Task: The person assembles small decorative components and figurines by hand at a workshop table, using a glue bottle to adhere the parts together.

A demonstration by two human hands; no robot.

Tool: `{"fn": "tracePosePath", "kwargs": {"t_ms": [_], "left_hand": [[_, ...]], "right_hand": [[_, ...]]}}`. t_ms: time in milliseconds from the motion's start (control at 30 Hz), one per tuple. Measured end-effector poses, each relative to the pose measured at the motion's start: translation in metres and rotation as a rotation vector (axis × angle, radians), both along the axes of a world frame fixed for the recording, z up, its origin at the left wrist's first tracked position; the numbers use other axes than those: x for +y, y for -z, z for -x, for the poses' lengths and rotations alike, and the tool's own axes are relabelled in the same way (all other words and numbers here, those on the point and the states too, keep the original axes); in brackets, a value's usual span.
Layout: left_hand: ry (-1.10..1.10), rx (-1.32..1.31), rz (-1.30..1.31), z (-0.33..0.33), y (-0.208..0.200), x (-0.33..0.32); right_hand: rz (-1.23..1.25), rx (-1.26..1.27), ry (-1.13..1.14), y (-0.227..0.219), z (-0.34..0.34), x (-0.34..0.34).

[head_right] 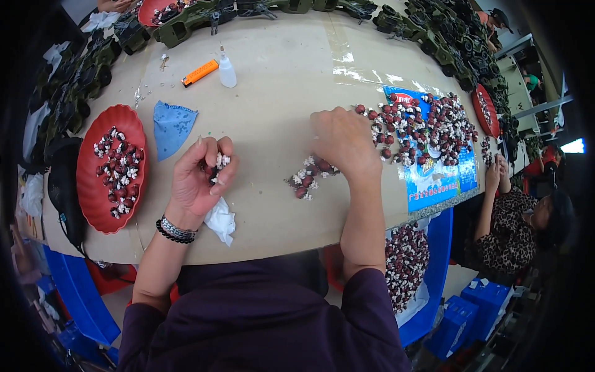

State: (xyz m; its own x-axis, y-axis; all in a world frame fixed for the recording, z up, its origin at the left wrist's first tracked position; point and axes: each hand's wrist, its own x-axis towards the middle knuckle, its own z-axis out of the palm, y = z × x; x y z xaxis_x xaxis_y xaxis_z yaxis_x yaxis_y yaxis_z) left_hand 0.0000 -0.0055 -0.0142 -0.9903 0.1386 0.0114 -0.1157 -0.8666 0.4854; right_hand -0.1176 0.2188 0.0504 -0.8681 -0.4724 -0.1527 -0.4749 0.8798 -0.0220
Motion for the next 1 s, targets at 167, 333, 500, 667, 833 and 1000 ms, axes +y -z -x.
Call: {"fn": "tracePosePath", "kwargs": {"t_ms": [167, 333, 500, 667, 833, 1000], "left_hand": [[-0.017, 0.001, 0.080, -0.002, 0.000, 0.002], [0.051, -0.175, 0.339, -0.003, -0.014, 0.005], [0.120, -0.211, 0.380, -0.006, -0.012, 0.007], [0.105, -0.167, 0.367, -0.005, -0.010, 0.008], [0.084, -0.148, 0.359, -0.006, -0.012, 0.008], [0.103, -0.142, 0.358, -0.006, -0.014, 0.009]], "right_hand": [[0.139, -0.077, -0.110, -0.003, 0.000, -0.012], [0.941, -0.446, -0.521, -0.012, -0.007, -0.026], [1.020, -0.587, -0.455, -0.005, -0.019, -0.037], [1.042, -0.574, -0.454, 0.003, -0.020, -0.045], [1.084, -0.620, -0.497, 0.002, -0.017, -0.044], [1.089, -0.614, -0.512, 0.005, -0.017, -0.044]]}}
